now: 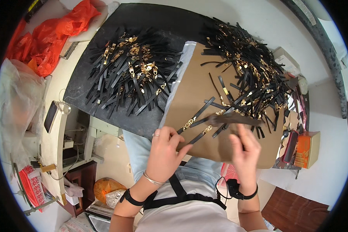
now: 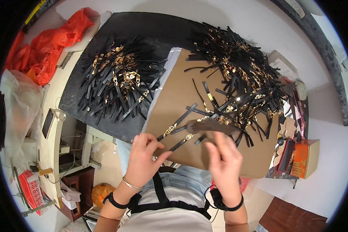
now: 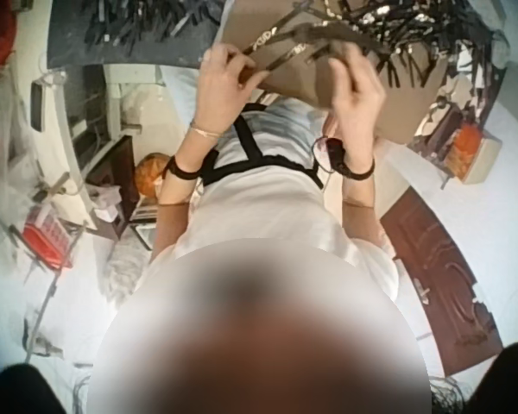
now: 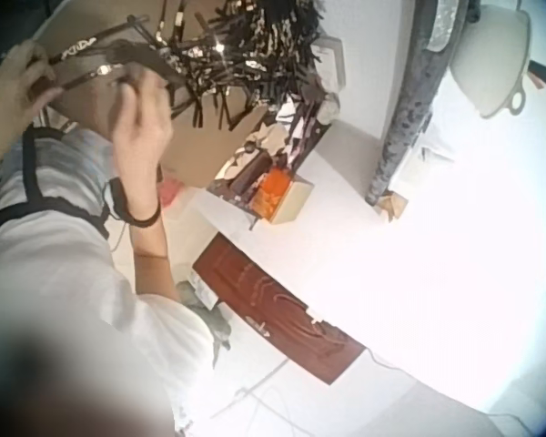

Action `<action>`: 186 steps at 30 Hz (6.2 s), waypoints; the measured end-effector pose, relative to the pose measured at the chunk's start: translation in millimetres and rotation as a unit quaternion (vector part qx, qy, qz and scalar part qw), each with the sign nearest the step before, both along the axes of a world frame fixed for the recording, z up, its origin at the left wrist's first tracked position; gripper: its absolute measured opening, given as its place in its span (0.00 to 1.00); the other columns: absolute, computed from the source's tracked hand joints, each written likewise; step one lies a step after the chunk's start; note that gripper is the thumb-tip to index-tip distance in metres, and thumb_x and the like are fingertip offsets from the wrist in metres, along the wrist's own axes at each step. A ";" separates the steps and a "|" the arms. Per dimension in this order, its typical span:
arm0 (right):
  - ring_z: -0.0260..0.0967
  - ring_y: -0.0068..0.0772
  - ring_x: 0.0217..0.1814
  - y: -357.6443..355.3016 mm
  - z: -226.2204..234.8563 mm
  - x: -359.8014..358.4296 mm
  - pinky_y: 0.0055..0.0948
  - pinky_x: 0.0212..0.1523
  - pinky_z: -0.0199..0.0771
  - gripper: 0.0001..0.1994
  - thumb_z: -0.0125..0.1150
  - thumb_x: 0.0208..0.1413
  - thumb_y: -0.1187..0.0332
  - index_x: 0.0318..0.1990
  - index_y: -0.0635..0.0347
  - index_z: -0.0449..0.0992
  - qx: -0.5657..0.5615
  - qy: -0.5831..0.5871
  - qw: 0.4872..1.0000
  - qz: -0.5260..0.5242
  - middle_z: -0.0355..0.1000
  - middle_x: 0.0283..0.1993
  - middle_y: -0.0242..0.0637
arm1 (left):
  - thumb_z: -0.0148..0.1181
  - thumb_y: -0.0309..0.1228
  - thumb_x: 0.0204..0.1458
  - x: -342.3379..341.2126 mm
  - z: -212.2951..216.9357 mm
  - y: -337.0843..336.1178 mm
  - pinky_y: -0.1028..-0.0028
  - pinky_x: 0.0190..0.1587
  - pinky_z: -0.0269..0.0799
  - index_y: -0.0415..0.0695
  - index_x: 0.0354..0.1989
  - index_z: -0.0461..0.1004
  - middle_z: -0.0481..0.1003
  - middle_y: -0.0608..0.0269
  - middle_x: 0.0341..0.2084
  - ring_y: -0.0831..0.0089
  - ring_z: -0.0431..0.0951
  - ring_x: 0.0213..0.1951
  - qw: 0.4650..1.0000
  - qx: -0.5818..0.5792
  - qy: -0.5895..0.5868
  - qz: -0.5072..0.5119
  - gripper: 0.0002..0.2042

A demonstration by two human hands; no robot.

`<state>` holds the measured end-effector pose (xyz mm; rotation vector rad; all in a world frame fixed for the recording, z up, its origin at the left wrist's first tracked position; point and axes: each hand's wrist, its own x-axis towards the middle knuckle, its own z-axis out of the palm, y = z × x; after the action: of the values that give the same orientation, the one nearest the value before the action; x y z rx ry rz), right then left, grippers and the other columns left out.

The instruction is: Manually assembling black straps by attaching gold buckles and securing them with a hammer on a workbench.

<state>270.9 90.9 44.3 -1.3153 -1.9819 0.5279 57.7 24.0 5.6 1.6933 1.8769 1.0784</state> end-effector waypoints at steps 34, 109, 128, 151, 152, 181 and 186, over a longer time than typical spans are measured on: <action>0.60 0.12 0.23 -28.4 -43.2 124.1 0.15 0.23 0.60 0.23 0.61 0.64 0.72 0.66 0.61 0.70 -0.160 0.264 0.910 -0.278 0.72 0.31 0.27 | 0.66 0.25 0.47 -16.2 28.7 69.3 0.58 0.36 0.73 0.40 0.31 0.73 0.77 0.50 0.26 0.50 0.79 0.32 0.988 -0.070 0.119 -0.070 0.07; 0.76 0.32 0.40 -49.7 -26.2 58.1 0.25 0.45 0.74 0.19 0.68 0.54 0.79 0.54 0.70 0.77 -0.114 0.123 0.980 -0.105 0.80 0.44 0.47 | 0.69 0.34 0.46 22.5 24.2 96.4 0.63 0.40 0.71 0.45 0.26 0.82 0.79 0.62 0.37 0.62 0.78 0.35 0.961 0.090 0.256 -0.053 0.06; 0.70 0.19 0.37 -65.5 -57.6 128.5 0.21 0.41 0.73 0.21 0.67 0.57 0.78 0.58 0.68 0.76 -0.190 0.248 0.912 -0.267 0.79 0.41 0.35 | 0.63 0.17 0.49 34.5 58.1 119.6 0.71 0.33 0.74 0.49 0.49 0.83 0.71 0.61 0.33 0.69 0.75 0.30 0.965 0.134 0.157 -0.164 0.19; 0.75 0.25 0.42 -65.1 -37.9 76.2 0.24 0.46 0.74 0.20 0.70 0.53 0.79 0.55 0.69 0.77 -0.173 0.196 0.949 -0.178 0.80 0.45 0.41 | 0.73 0.28 0.40 13.8 -19.5 112.0 0.60 0.39 0.72 0.39 0.30 0.77 0.76 0.53 0.27 0.54 0.77 0.34 0.977 -0.068 0.089 -0.181 0.12; 0.75 0.25 0.42 -64.2 -35.4 71.5 0.24 0.46 0.74 0.20 0.70 0.53 0.79 0.55 0.69 0.77 -0.173 0.194 0.949 -0.176 0.80 0.45 0.41 | 0.73 0.28 0.40 12.2 -19.6 113.2 0.60 0.39 0.72 0.39 0.31 0.77 0.76 0.53 0.28 0.53 0.77 0.34 0.978 -0.077 0.080 -0.179 0.12; 0.74 0.36 0.28 -68.3 -8.8 54.4 0.30 0.32 0.74 0.14 0.72 0.47 0.80 0.43 0.70 0.80 -0.028 0.051 0.998 -0.032 0.79 0.39 0.44 | 0.69 0.25 0.47 1.0 -4.9 20.5 0.66 0.40 0.72 0.41 0.36 0.77 0.72 0.59 0.32 0.60 0.74 0.37 0.997 0.001 0.002 -0.074 0.09; 0.68 0.38 0.22 -51.5 -6.2 24.0 0.33 0.25 0.69 0.16 0.70 0.49 0.76 0.47 0.60 0.82 -0.069 -0.069 0.994 0.054 0.69 0.29 0.36 | 0.66 0.18 0.48 -5.9 -10.7 5.6 0.69 0.35 0.74 0.39 0.34 0.77 0.73 0.59 0.30 0.64 0.76 0.31 0.996 -0.035 -0.017 -0.079 0.06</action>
<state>294.9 39.5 38.1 -1.3663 -2.1727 0.6497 51.8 29.6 -5.1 1.7395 1.7078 0.9635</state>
